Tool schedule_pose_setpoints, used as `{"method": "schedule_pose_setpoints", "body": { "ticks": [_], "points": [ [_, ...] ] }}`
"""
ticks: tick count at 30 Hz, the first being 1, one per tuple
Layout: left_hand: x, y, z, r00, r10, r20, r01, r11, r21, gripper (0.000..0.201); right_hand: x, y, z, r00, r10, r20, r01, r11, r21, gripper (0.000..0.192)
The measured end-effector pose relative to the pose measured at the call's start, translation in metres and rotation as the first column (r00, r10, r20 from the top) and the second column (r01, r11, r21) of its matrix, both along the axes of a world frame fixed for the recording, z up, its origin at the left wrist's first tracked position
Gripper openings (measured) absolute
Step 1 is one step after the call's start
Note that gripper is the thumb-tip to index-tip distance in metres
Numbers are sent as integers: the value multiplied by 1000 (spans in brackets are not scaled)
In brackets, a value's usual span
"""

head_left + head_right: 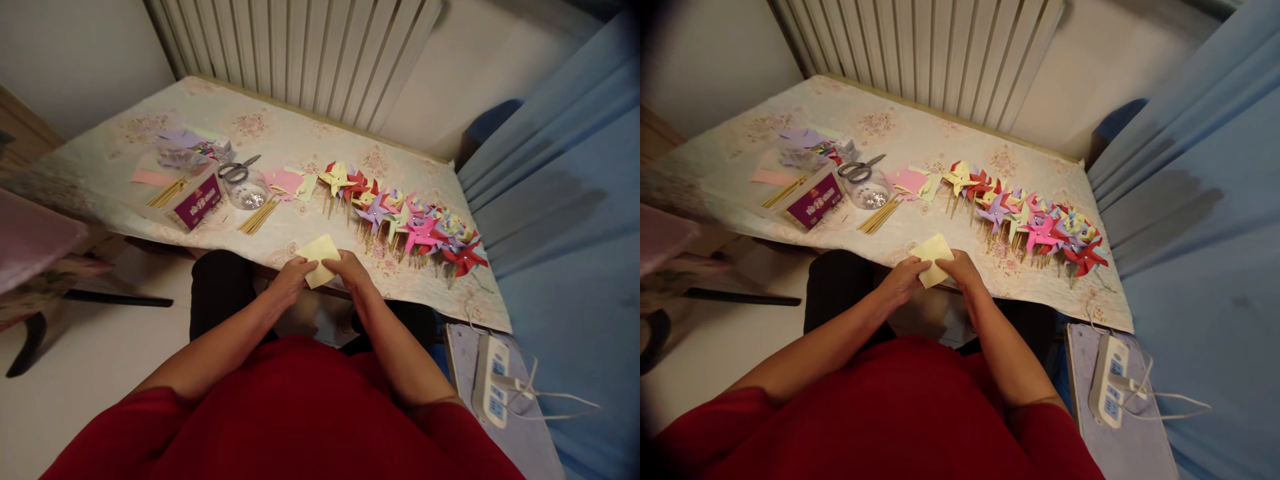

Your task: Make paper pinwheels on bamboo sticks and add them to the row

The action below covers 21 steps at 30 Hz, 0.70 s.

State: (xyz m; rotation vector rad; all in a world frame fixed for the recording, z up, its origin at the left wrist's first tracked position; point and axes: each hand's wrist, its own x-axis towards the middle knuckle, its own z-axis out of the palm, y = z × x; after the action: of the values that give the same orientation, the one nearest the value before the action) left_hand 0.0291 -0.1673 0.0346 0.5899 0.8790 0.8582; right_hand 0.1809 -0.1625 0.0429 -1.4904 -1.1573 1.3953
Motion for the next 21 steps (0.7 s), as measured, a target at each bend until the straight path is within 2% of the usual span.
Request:
{"method": "schedule_pose_setpoints", "body": {
  "ticks": [10, 15, 19, 21],
  "points": [
    [-2, -1, 2, 990, -41, 135, 50, 997, -63, 29, -2, -3, 5, 995, 20, -94, -20, 1000, -1, 22],
    [-3, -1, 1, 989, -59, 138, 67, 997, -47, 32, -4, -4, 8, 995, 20, -103, -22, 1000, -12, 22],
    [-3, -1, 1, 992, -25, 121, 28, 999, -23, 32, -3, -6, 13, 998, -27, 52, 24, 999, 44, 26],
    [-3, 0, 3, 994, 14, 108, -12, 1000, -25, 28, -2, -11, 18, 964, -177, 200, 144, 975, 172, 27]
  ]
}}
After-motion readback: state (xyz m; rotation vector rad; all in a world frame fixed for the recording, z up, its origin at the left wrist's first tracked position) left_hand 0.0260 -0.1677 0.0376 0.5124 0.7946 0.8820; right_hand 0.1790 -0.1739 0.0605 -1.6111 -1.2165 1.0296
